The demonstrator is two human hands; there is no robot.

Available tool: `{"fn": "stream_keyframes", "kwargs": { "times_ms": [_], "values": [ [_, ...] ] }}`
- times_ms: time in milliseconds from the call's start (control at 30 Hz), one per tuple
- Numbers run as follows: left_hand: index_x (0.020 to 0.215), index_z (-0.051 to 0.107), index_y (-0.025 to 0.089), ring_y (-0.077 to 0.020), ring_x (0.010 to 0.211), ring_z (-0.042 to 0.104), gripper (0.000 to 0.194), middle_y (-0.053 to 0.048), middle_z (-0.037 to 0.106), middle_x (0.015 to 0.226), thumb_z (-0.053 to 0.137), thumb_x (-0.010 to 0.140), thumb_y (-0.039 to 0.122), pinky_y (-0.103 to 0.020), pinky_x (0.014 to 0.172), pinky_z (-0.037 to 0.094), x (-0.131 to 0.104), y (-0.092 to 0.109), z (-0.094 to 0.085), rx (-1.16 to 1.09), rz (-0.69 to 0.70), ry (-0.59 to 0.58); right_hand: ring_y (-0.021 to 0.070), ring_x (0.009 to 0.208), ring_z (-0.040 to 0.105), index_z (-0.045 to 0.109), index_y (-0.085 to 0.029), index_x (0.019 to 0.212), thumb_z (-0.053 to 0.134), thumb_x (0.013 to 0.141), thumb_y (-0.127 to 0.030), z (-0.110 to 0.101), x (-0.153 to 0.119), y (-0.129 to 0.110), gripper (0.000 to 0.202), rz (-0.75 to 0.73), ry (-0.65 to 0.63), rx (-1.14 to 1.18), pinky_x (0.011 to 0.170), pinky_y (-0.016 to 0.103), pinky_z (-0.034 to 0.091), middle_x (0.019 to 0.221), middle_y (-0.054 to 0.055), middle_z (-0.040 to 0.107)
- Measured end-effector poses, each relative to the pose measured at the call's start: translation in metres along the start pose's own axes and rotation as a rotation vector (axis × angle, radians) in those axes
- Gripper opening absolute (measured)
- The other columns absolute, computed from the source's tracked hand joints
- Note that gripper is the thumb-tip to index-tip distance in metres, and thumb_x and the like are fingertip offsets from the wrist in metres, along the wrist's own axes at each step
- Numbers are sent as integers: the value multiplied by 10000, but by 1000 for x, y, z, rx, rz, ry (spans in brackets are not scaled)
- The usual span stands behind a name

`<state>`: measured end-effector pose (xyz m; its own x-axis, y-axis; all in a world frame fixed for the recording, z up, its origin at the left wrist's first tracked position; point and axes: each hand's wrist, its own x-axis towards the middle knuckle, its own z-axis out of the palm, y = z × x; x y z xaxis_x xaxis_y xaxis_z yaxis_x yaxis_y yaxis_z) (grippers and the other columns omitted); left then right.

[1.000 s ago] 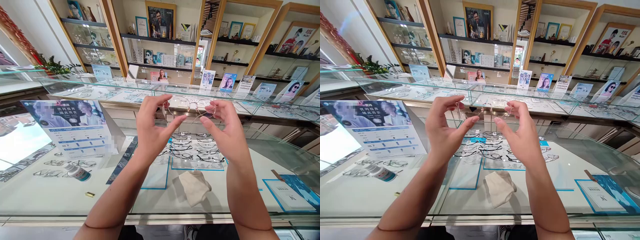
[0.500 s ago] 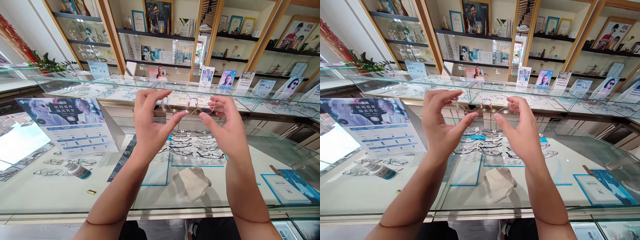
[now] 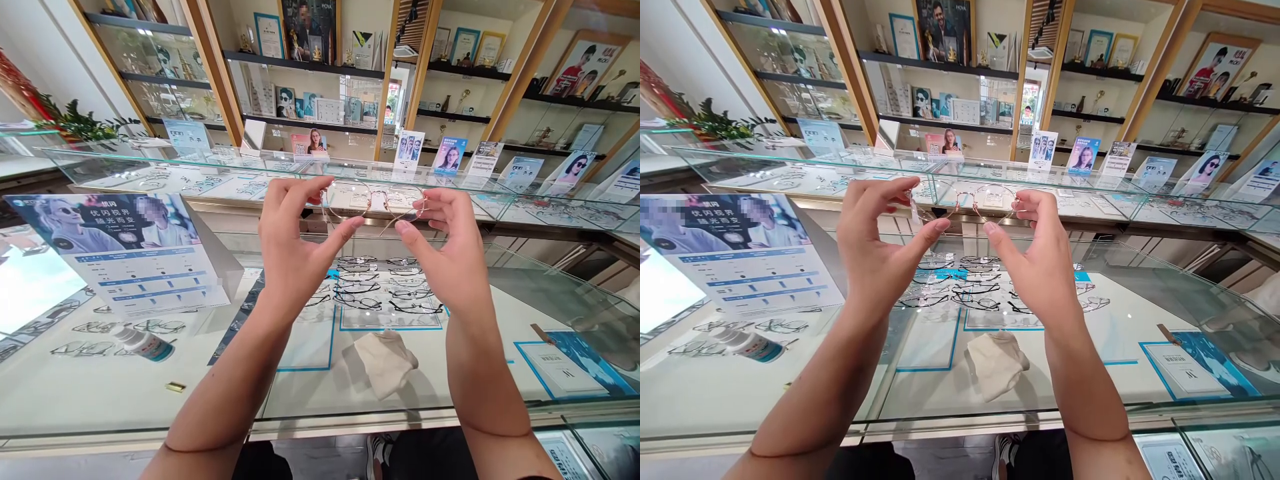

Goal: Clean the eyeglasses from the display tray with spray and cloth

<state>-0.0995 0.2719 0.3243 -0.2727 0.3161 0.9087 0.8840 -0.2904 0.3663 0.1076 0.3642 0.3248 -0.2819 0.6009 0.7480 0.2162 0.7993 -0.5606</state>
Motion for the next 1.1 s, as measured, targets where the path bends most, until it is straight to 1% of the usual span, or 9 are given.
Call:
{"fn": "stream_keyframes", "kwargs": {
  "times_ms": [200, 367, 467, 600, 767, 1100],
  "values": [
    [1301, 694, 331, -265, 1084, 666, 497, -57, 696, 1148, 891, 867, 472, -457, 960, 582, 1, -5, 2, -19, 10, 2, 302, 1273, 676, 556, -361, 1385, 713, 988, -429, -1, 0, -2, 432, -25, 5, -6, 1114, 581, 563, 1380, 70, 694],
    [1299, 674, 325, -254, 1090, 710, 500, -56, 737, 1207, 890, 873, 471, -450, 966, 600, -1, -8, 4, -32, -16, 16, 309, 1266, 688, 573, -363, 1399, 677, 1002, -362, -3, -1, -6, 411, -51, 3, -19, 1114, 604, 560, 1383, 70, 701],
    [1294, 668, 319, -252, 1106, 733, 494, -58, 751, 1230, 894, 875, 452, -454, 980, 613, -2, -9, 5, -53, -39, 22, 318, 1300, 679, 595, -360, 1377, 683, 994, -333, -4, -1, -8, 394, -57, 16, 0, 1131, 609, 548, 1385, 68, 703],
    [1258, 680, 297, -252, 1103, 753, 465, -60, 773, 1199, 899, 874, 438, -459, 979, 628, -3, -9, 7, -82, -73, 24, 321, 1329, 666, 605, -364, 1373, 684, 986, -313, -3, -1, -8, 398, -69, 30, 17, 1139, 605, 545, 1397, 62, 696],
    [1210, 695, 270, -255, 1082, 767, 448, -64, 790, 1157, 913, 855, 437, -458, 965, 635, -3, -9, 9, -69, -101, 34, 326, 1327, 664, 598, -367, 1397, 676, 983, -305, -2, 0, -8, 426, -78, 48, -21, 1130, 610, 556, 1437, 68, 677],
    [1168, 713, 267, -258, 1067, 769, 441, -55, 797, 1127, 921, 833, 465, -462, 967, 632, -4, -8, 11, -55, -120, 37, 319, 1302, 668, 611, -371, 1386, 662, 999, -323, -3, 0, -10, 393, -86, 69, -30, 1133, 608, 552, 1394, 67, 692]
  ]
}}
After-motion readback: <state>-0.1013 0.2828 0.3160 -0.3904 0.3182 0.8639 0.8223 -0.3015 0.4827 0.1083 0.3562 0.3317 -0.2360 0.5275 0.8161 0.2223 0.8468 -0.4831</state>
